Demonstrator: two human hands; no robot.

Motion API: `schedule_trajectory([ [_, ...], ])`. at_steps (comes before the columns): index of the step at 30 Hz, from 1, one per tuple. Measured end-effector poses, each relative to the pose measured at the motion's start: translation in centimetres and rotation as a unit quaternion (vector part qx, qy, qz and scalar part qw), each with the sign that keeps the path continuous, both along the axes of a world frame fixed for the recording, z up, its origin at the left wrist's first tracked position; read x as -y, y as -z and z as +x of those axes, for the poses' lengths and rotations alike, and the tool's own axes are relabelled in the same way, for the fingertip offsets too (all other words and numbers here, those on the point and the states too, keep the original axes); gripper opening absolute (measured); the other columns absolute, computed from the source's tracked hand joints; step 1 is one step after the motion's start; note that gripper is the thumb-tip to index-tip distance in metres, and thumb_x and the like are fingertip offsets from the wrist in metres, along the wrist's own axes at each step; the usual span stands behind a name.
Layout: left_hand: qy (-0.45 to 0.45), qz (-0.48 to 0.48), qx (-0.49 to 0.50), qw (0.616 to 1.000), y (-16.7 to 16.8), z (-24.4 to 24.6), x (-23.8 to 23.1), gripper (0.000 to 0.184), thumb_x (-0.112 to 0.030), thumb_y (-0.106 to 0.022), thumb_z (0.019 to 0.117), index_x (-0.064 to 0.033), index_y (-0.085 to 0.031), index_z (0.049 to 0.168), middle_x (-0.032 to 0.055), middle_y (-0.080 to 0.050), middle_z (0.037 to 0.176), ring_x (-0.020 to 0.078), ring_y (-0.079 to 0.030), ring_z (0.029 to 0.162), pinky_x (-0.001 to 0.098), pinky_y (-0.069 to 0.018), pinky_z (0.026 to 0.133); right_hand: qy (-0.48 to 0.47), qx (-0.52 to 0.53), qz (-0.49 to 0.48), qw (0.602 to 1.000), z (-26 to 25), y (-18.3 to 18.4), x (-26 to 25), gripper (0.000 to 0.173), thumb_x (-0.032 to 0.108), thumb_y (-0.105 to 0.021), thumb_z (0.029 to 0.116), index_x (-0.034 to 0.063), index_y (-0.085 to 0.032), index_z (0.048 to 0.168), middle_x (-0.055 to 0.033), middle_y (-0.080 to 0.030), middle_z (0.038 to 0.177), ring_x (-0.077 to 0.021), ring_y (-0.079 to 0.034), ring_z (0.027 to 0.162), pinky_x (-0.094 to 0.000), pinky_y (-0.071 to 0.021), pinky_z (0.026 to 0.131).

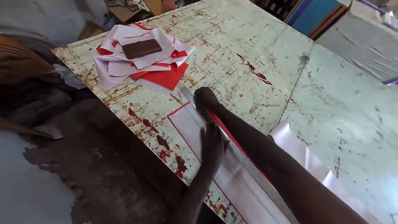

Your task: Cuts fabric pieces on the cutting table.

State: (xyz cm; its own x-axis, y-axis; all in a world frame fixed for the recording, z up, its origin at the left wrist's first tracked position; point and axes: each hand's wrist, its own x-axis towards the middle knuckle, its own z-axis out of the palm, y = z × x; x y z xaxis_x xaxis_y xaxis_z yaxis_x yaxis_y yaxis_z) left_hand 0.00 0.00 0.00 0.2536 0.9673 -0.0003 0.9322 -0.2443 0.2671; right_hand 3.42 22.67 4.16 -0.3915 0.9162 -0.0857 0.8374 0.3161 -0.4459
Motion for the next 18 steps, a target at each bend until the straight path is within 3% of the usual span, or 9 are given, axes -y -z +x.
schedule_trajectory([
  [4, 0.020, 0.005, 0.019, 1.000, -0.4, -0.3, 0.6, 0.110, -0.084, -0.046, 0.0860, 0.0030, -0.041, 0.154, 0.0223, -0.026, 0.167, 0.0380, -0.017, 0.157, 0.0693, -0.0063, 0.122, 0.004, 0.034, -0.047, 0.998, 3.7, -1.8, 5.8, 0.019, 0.019, -0.066, 0.0956, 0.0034, -0.073, 0.103, -0.0188, -0.072, 0.102, -0.0364, -0.069, 0.099, -0.0585, -0.0557, 0.086],
  [10, 0.005, 0.022, 0.034, 0.999, -0.1, 0.1, 0.9, 0.114, -0.084, -0.053, 0.0822, 0.0068, -0.041, 0.151, 0.0255, -0.027, 0.165, 0.0401, -0.016, 0.157, 0.0693, -0.0057, 0.122, 0.037, 0.122, -0.116, 0.985, 16.3, -3.4, 25.4, 0.019, 0.022, -0.063, 0.0976, 0.0058, -0.073, 0.096, -0.0153, -0.070, 0.097, -0.0338, -0.069, 0.095, -0.0547, -0.0563, 0.083],
  [12, 0.001, 0.011, 0.037, 0.999, -0.4, 0.2, 0.7, 0.113, -0.081, -0.057, 0.0825, 0.0068, -0.041, 0.151, 0.0260, -0.026, 0.165, 0.0414, -0.014, 0.157, 0.0701, -0.0038, 0.122, 0.064, 0.117, -0.150, 0.980, 19.5, -3.9, 29.8, 0.020, 0.021, -0.061, 0.0985, 0.0051, -0.073, 0.097, -0.0157, -0.069, 0.097, -0.0337, -0.068, 0.094, -0.0542, -0.0557, 0.082],
  [14, 0.007, -0.008, 0.032, 0.999, -1.2, 0.4, 0.9, 0.105, -0.075, -0.061, 0.0858, 0.0066, -0.043, 0.150, 0.0274, -0.029, 0.163, 0.0441, -0.018, 0.155, 0.0717, -0.0047, 0.121, 0.075, 0.084, -0.150, 0.982, 20.9, -3.9, 32.1, 0.022, 0.021, -0.060, 0.0995, 0.0041, -0.074, 0.099, -0.0168, -0.069, 0.099, -0.0345, -0.068, 0.094, -0.0551, -0.0553, 0.083],
  [15, 0.015, -0.010, 0.030, 0.999, -1.8, 0.8, 1.3, 0.094, -0.068, -0.064, 0.0886, 0.0062, -0.049, 0.145, 0.0279, -0.035, 0.160, 0.0454, -0.024, 0.153, 0.0715, -0.0085, 0.121, 0.075, 0.075, -0.142, 0.984, 21.1, -3.7, 32.5, 0.023, 0.021, -0.059, 0.1002, 0.0038, -0.073, 0.100, -0.0171, -0.069, 0.099, -0.0346, -0.069, 0.095, -0.0555, -0.0554, 0.084],
  [17, 0.049, 0.032, 0.024, 0.998, -2.1, 2.6, 3.0, 0.057, -0.050, -0.066, 0.0943, 0.0002, -0.068, 0.121, 0.0233, -0.056, 0.141, 0.0430, -0.046, 0.138, 0.0653, -0.0272, 0.118, 0.062, 0.078, -0.122, 0.987, 21.0, -3.8, 32.6, 0.023, 0.020, -0.058, 0.1005, 0.0028, -0.072, 0.097, -0.0179, -0.069, 0.098, -0.0356, -0.068, 0.094, -0.0564, -0.0553, 0.081],
  [18, 0.080, 0.053, 0.030, 0.995, -2.0, 3.6, 4.8, 0.045, -0.043, -0.064, 0.0965, -0.0032, -0.072, 0.114, 0.0211, -0.061, 0.133, 0.0405, -0.053, 0.131, 0.0615, -0.0343, 0.115, 0.056, 0.081, -0.113, 0.989, 20.7, -3.9, 32.6, 0.021, 0.019, -0.059, 0.0998, 0.0025, -0.072, 0.096, -0.0183, -0.069, 0.096, -0.0363, -0.068, 0.093, -0.0571, -0.0551, 0.080],
])
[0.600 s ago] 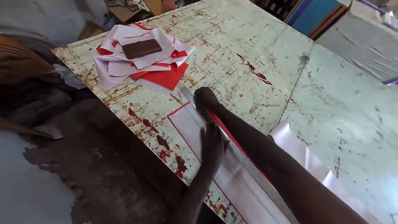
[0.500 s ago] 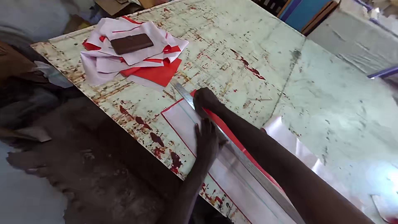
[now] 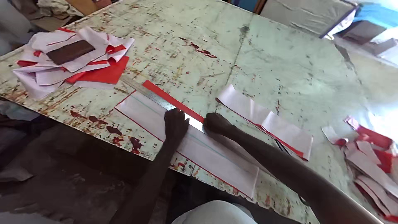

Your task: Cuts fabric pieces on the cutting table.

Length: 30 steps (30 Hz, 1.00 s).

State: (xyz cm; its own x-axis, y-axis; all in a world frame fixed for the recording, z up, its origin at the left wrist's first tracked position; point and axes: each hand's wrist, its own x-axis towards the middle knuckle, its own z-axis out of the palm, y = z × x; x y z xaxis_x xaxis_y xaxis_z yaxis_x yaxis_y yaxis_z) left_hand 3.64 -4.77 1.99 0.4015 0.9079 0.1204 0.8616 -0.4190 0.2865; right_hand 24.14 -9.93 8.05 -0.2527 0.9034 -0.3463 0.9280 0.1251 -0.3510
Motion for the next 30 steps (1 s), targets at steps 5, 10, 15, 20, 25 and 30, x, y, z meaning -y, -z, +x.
schedule_trajectory([
  [5, 0.054, -0.008, -0.023, 0.998, 0.0, 5.6, 8.6, 0.055, -0.050, -0.064, 0.0954, -0.0036, -0.068, 0.125, 0.0208, -0.058, 0.141, 0.0377, -0.053, 0.133, 0.0577, -0.0360, 0.115, -0.038, 0.001, 0.029, 0.999, 1.3, 0.6, 1.6, 0.012, 0.015, -0.071, 0.0904, 0.0038, -0.072, 0.095, -0.0174, -0.070, 0.099, -0.0368, -0.068, 0.096, -0.0595, -0.0561, 0.078],
  [10, 0.029, -0.036, -0.028, 0.999, -0.1, 6.1, 8.7, 0.068, -0.059, -0.063, 0.0940, 0.0014, -0.066, 0.127, 0.0225, -0.051, 0.149, 0.0388, -0.048, 0.139, 0.0592, -0.0316, 0.118, -0.024, 0.007, 0.018, 1.000, 8.5, 0.4, 11.4, 0.018, 0.019, -0.065, 0.0977, 0.0020, -0.071, 0.096, -0.0185, -0.068, 0.096, -0.0368, -0.068, 0.094, -0.0568, -0.0551, 0.081],
  [15, 0.031, -0.040, -0.055, 0.997, -0.6, 6.5, 8.4, 0.066, -0.056, -0.066, 0.0935, 0.0015, -0.065, 0.125, 0.0243, -0.053, 0.145, 0.0413, -0.049, 0.136, 0.0604, -0.0355, 0.114, 0.074, 0.018, -0.052, 0.996, 16.5, -1.0, 23.4, 0.021, 0.018, -0.058, 0.1008, 0.0049, -0.074, 0.102, -0.0164, -0.069, 0.102, -0.0345, -0.067, 0.098, -0.0553, -0.0545, 0.086],
  [20, 0.068, -0.061, -0.027, 0.995, -0.8, 6.4, 7.5, 0.052, -0.045, -0.070, 0.0948, -0.0079, -0.065, 0.131, 0.0245, -0.053, 0.143, 0.0468, -0.047, 0.134, 0.0641, -0.0436, 0.104, 0.223, -0.096, 0.142, 0.960, 18.8, 1.2, 30.4, 0.020, 0.016, -0.059, 0.0994, 0.0110, -0.076, 0.109, -0.0077, -0.069, 0.100, -0.0209, -0.068, 0.094, -0.0423, -0.0573, 0.086],
  [25, 0.149, -0.019, 0.010, 0.989, -0.9, 7.0, 9.8, 0.044, -0.045, -0.070, 0.0945, -0.0080, -0.071, 0.118, 0.0206, -0.060, 0.131, 0.0438, -0.054, 0.125, 0.0630, -0.0475, 0.100, 0.253, -0.178, 0.162, 0.937, 14.5, 2.8, 30.1, 0.017, 0.017, -0.063, 0.0987, 0.0083, -0.075, 0.105, -0.0074, -0.069, 0.109, -0.0190, -0.068, 0.101, -0.0401, -0.0581, 0.091],
  [30, 0.065, -0.030, 0.049, 0.996, -0.1, 8.2, 12.7, 0.043, -0.043, -0.075, 0.0906, -0.0043, -0.073, 0.109, 0.0206, -0.064, 0.122, 0.0421, -0.059, 0.117, 0.0618, -0.0497, 0.095, 0.174, -0.223, 0.172, 0.944, 9.8, 3.6, 19.9, 0.017, 0.012, -0.061, 0.0981, 0.0050, -0.075, 0.105, -0.0132, -0.071, 0.101, -0.0274, -0.070, 0.095, -0.0488, -0.0585, 0.085],
])
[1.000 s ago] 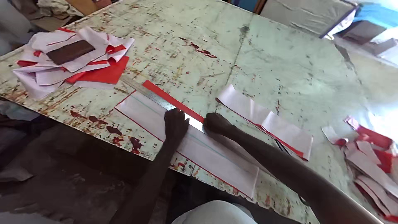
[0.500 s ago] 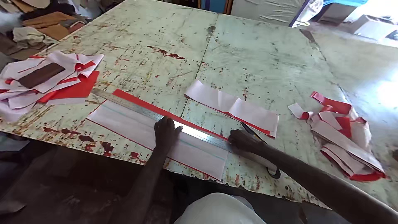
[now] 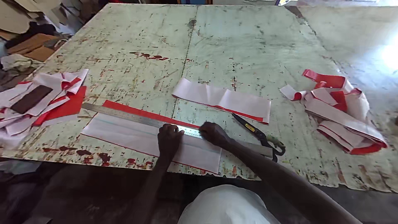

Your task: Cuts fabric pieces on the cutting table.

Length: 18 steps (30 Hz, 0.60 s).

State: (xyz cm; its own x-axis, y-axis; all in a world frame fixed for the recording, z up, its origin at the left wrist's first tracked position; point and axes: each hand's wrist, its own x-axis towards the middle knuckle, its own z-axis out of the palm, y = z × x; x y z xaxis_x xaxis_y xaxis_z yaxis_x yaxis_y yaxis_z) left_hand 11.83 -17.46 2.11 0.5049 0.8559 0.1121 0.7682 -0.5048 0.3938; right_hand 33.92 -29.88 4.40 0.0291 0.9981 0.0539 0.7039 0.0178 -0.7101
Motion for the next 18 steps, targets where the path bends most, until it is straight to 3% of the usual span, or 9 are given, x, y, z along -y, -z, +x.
schedule_trajectory([
  [4, -0.019, 0.037, -0.003, 0.999, 0.8, 0.4, 1.1, 0.046, -0.048, -0.069, 0.0926, -0.0052, -0.073, 0.109, 0.0184, -0.066, 0.122, 0.0374, -0.061, 0.119, 0.0582, -0.0490, 0.100, -0.040, 0.009, 0.015, 0.999, -2.4, 1.2, -7.7, 0.016, 0.013, -0.060, 0.0979, 0.0035, -0.073, 0.102, -0.0150, -0.069, 0.097, -0.0307, -0.069, 0.093, -0.0519, -0.0574, 0.082],
  [8, -0.021, 0.029, -0.001, 0.999, 1.1, 0.2, 2.1, 0.053, -0.053, -0.067, 0.0935, -0.0070, -0.071, 0.119, 0.0171, -0.063, 0.131, 0.0354, -0.056, 0.129, 0.0568, -0.0420, 0.112, -0.077, 0.038, 0.000, 0.996, -3.6, 1.3, -10.8, 0.016, 0.012, -0.061, 0.0969, 0.0018, -0.072, 0.100, -0.0169, -0.068, 0.097, -0.0333, -0.068, 0.093, -0.0536, -0.0567, 0.081],
  [14, -0.026, 0.032, 0.000, 0.999, 1.2, 0.4, 1.9, 0.051, -0.054, -0.073, 0.0889, -0.0094, -0.072, 0.115, 0.0155, -0.063, 0.131, 0.0354, -0.056, 0.128, 0.0565, -0.0447, 0.107, -0.123, 0.126, -0.055, 0.983, -4.3, -0.3, -11.3, 0.014, 0.012, -0.060, 0.0965, 0.0031, -0.071, 0.099, -0.0163, -0.066, 0.098, -0.0335, -0.068, 0.092, -0.0539, -0.0567, 0.077],
  [18, -0.022, 0.036, 0.001, 0.999, 1.0, 0.5, 1.7, 0.056, -0.059, -0.069, 0.0889, -0.0084, -0.072, 0.112, 0.0163, -0.063, 0.129, 0.0362, -0.057, 0.126, 0.0595, -0.0459, 0.101, -0.143, 0.175, -0.091, 0.970, -2.2, -1.6, -8.1, 0.014, 0.013, -0.061, 0.0963, 0.0024, -0.070, 0.096, -0.0176, -0.067, 0.098, -0.0348, -0.068, 0.092, -0.0545, -0.0559, 0.077],
])
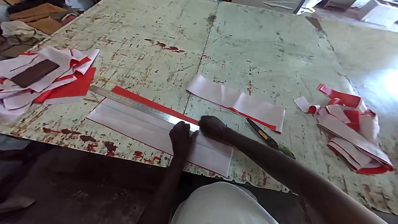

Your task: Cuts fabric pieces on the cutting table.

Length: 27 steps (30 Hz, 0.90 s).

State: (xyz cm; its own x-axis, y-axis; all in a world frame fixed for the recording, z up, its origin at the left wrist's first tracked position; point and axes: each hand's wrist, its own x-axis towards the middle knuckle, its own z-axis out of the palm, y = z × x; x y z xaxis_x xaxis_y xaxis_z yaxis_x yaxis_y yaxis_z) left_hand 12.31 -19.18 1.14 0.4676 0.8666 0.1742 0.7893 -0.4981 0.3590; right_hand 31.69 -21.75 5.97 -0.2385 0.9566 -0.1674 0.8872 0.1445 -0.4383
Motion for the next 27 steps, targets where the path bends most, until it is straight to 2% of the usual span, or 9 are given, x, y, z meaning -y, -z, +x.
schedule_trajectory([
  [5, 0.013, -0.003, -0.014, 1.000, -0.2, 0.2, -0.4, 0.057, -0.060, -0.068, 0.0896, -0.0098, -0.069, 0.116, 0.0171, -0.061, 0.128, 0.0397, -0.055, 0.123, 0.0628, -0.0448, 0.095, 0.080, 0.072, -0.104, 0.989, 7.4, -2.4, 11.8, 0.020, 0.019, -0.058, 0.1007, 0.0043, -0.070, 0.097, -0.0152, -0.068, 0.095, -0.0329, -0.068, 0.091, -0.0528, -0.0553, 0.079],
  [7, 0.025, -0.008, -0.033, 0.999, -0.4, 0.4, -0.7, 0.053, -0.057, -0.070, 0.0899, -0.0143, -0.070, 0.122, 0.0166, -0.061, 0.130, 0.0407, -0.055, 0.122, 0.0628, -0.0458, 0.093, 0.156, 0.042, -0.124, 0.979, 10.2, -2.4, 16.5, 0.021, 0.017, -0.057, 0.1005, 0.0065, -0.073, 0.108, -0.0146, -0.068, 0.104, -0.0315, -0.067, 0.098, -0.0527, -0.0550, 0.087],
  [9, 0.062, -0.020, -0.045, 0.997, -0.8, 0.6, -1.2, 0.047, -0.052, -0.072, 0.0908, -0.0166, -0.071, 0.121, 0.0161, -0.062, 0.128, 0.0405, -0.057, 0.117, 0.0616, -0.0472, 0.090, 0.227, 0.003, -0.069, 0.972, 11.6, -1.1, 20.5, 0.026, 0.016, -0.055, 0.1017, 0.0092, -0.073, 0.120, -0.0127, -0.068, 0.110, -0.0281, -0.067, 0.102, -0.0499, -0.0549, 0.092],
  [12, 0.136, -0.065, -0.052, 0.987, -1.5, 0.5, -2.9, 0.050, -0.052, -0.078, 0.0857, -0.0155, -0.072, 0.119, 0.0154, -0.063, 0.126, 0.0398, -0.057, 0.118, 0.0625, -0.0485, 0.091, 0.299, -0.034, 0.064, 0.951, 11.0, 1.8, 24.4, 0.020, 0.016, -0.055, 0.1025, 0.0117, -0.071, 0.113, -0.0054, -0.068, 0.115, -0.0217, -0.065, 0.111, -0.0452, -0.0532, 0.100],
  [17, 0.211, -0.123, -0.130, 0.961, -2.9, 1.7, -6.5, 0.061, -0.059, -0.085, 0.0749, -0.0145, -0.072, 0.115, 0.0148, -0.063, 0.122, 0.0389, -0.056, 0.120, 0.0648, -0.0441, 0.099, 0.329, -0.033, 0.140, 0.933, 10.3, 4.6, 26.5, 0.030, 0.020, -0.049, 0.1065, 0.0077, -0.063, 0.129, -0.0046, -0.061, 0.141, -0.0220, -0.057, 0.132, -0.0448, -0.0467, 0.111],
  [21, 0.264, -0.125, -0.233, 0.928, -3.8, 3.5, -8.1, 0.063, -0.065, -0.082, 0.0737, -0.0142, -0.071, 0.110, 0.0099, -0.065, 0.114, 0.0348, -0.057, 0.116, 0.0607, -0.0449, 0.097, 0.337, -0.051, 0.173, 0.924, 11.4, 5.1, 27.2, 0.024, 0.017, -0.049, 0.1054, 0.0057, -0.065, 0.120, -0.0063, -0.056, 0.148, -0.0226, -0.054, 0.136, -0.0439, -0.0456, 0.113],
  [23, 0.283, -0.138, -0.252, 0.915, -4.8, 4.0, -8.5, 0.060, -0.063, -0.081, 0.0760, -0.0121, -0.071, 0.106, 0.0086, -0.068, 0.106, 0.0319, -0.061, 0.109, 0.0588, -0.0450, 0.097, 0.351, -0.050, 0.168, 0.920, 12.2, 4.6, 27.3, 0.025, 0.017, -0.050, 0.1046, 0.0063, -0.065, 0.121, -0.0074, -0.061, 0.141, -0.0237, -0.057, 0.132, -0.0455, -0.0466, 0.112],
  [24, 0.290, -0.148, -0.252, 0.911, -5.1, 4.1, -8.8, 0.057, -0.061, -0.081, 0.0780, -0.0111, -0.071, 0.103, 0.0082, -0.069, 0.101, 0.0306, -0.063, 0.104, 0.0585, -0.0454, 0.097, 0.356, -0.042, 0.156, 0.920, 12.5, 4.1, 27.5, 0.027, 0.018, -0.050, 0.1046, 0.0072, -0.066, 0.123, -0.0086, -0.065, 0.131, -0.0255, -0.060, 0.125, -0.0476, -0.0488, 0.108],
  [27, 0.313, -0.155, -0.238, 0.906, -5.7, 4.0, -9.7, 0.047, -0.056, -0.078, 0.0839, -0.0103, -0.071, 0.094, 0.0059, -0.068, 0.087, 0.0263, -0.065, 0.090, 0.0561, -0.0474, 0.093, 0.330, -0.011, 0.127, 0.935, 12.7, 3.0, 28.3, 0.024, 0.024, -0.051, 0.1056, 0.0106, -0.065, 0.120, -0.0091, -0.071, 0.101, -0.0284, -0.070, 0.095, -0.0509, -0.0578, 0.084],
])
